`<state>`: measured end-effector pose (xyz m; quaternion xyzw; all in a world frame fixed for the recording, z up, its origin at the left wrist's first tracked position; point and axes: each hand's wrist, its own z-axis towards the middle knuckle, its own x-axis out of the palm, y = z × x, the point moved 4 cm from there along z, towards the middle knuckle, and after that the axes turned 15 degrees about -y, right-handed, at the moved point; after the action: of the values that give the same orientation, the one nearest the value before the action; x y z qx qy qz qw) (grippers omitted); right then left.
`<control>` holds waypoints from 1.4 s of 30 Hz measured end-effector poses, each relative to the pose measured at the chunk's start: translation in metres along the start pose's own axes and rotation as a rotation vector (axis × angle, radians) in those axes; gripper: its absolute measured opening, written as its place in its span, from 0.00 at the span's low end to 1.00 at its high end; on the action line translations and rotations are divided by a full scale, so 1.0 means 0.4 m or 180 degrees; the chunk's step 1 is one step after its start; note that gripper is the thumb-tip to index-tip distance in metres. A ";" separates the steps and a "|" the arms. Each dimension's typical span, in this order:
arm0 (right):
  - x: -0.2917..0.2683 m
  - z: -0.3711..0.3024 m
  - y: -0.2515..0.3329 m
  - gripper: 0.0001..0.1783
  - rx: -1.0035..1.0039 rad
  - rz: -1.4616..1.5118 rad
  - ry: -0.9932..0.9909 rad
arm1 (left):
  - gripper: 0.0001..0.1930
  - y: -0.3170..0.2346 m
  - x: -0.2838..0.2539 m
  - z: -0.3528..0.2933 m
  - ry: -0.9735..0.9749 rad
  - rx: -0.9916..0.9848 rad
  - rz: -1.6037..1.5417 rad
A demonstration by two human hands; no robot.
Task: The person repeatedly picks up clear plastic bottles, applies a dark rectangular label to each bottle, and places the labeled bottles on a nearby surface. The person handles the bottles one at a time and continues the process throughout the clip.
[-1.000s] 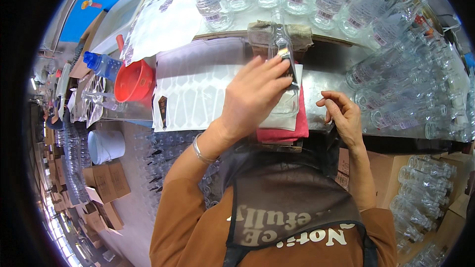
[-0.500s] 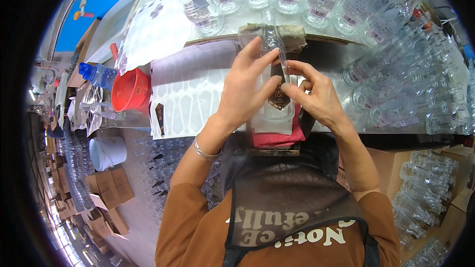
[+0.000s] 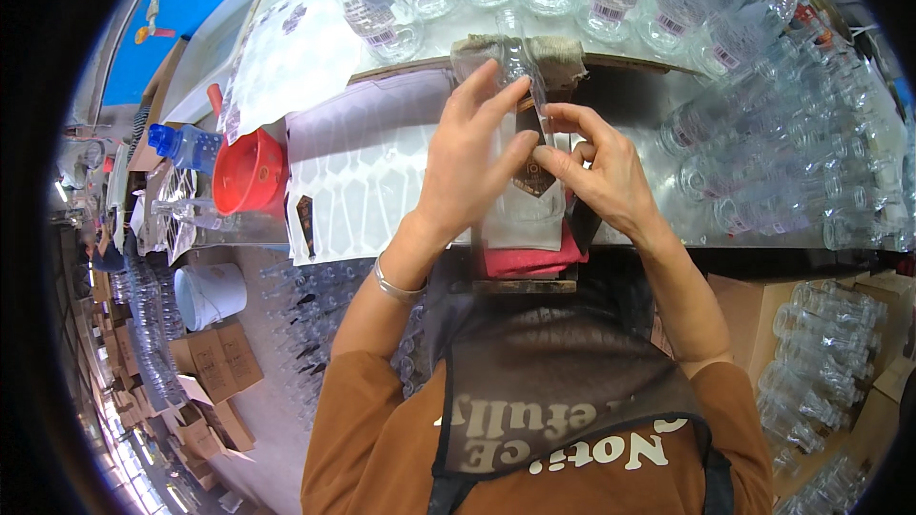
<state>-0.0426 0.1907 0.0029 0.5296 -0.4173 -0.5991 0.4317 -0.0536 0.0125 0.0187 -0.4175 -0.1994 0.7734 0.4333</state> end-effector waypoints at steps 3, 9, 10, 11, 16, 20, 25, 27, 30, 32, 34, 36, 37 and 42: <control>-0.004 -0.002 -0.020 0.33 0.0119 0.0451 -0.0032 | 0.34 0.010 -0.005 -0.031 0.0067 -0.0480 -0.0489; -0.019 -0.038 -0.036 0.34 0.0103 0.0134 0.0318 | 0.44 0.000 -0.003 -0.107 0.0173 -0.1248 -0.0992; -0.016 -0.042 -0.042 0.34 0.0126 0.0253 0.0348 | 0.44 0.010 0.002 -0.116 0.0115 -0.1378 -0.1176; -0.012 -0.043 -0.045 0.33 0.0142 0.0381 0.0386 | 0.44 0.019 0.005 -0.123 0.0050 -0.1504 -0.1346; 0.002 -0.035 -0.069 0.33 0.0280 0.0613 0.0245 | 0.33 0.038 0.015 -0.127 -0.0069 -0.2136 -0.2070; 0.010 -0.040 -0.059 0.30 0.0335 0.0535 0.0336 | 0.33 0.046 0.021 -0.131 -0.0007 -0.2289 -0.2191; 0.008 -0.039 -0.060 0.31 0.0263 0.0477 0.0248 | 0.32 0.044 0.023 -0.131 -0.0027 -0.2315 -0.2291; 0.005 -0.038 -0.059 0.32 0.0254 0.0442 0.0212 | 0.32 0.044 0.023 -0.132 -0.0022 -0.2317 -0.2267; 0.006 -0.038 -0.059 0.32 0.0248 0.0468 0.0218 | 0.32 0.042 0.023 -0.131 -0.0030 -0.2313 -0.2245; 0.006 -0.038 -0.061 0.32 0.0249 0.0529 0.0236 | 0.32 0.041 0.024 -0.132 -0.0047 -0.2296 -0.2244; 0.007 -0.039 -0.061 0.32 0.0278 0.0579 0.0261 | 0.33 0.041 0.025 -0.133 -0.0073 -0.2267 -0.2254; 0.006 -0.039 -0.060 0.31 0.0301 0.0598 0.0277 | 0.33 0.041 0.025 -0.132 -0.0068 -0.2253 -0.2232; 0.006 -0.039 -0.058 0.31 0.0310 0.0591 0.0282 | 0.33 0.041 0.025 -0.132 -0.0066 -0.2246 -0.2221; 0.005 -0.039 -0.059 0.31 0.0329 0.0591 0.0315 | 0.33 0.038 0.024 -0.130 -0.0069 -0.2257 -0.2146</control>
<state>-0.0291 0.1949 -0.0216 0.5391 -0.4731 -0.5074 0.4776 -0.0213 0.0096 -0.0258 -0.4434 -0.5791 0.4788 0.4886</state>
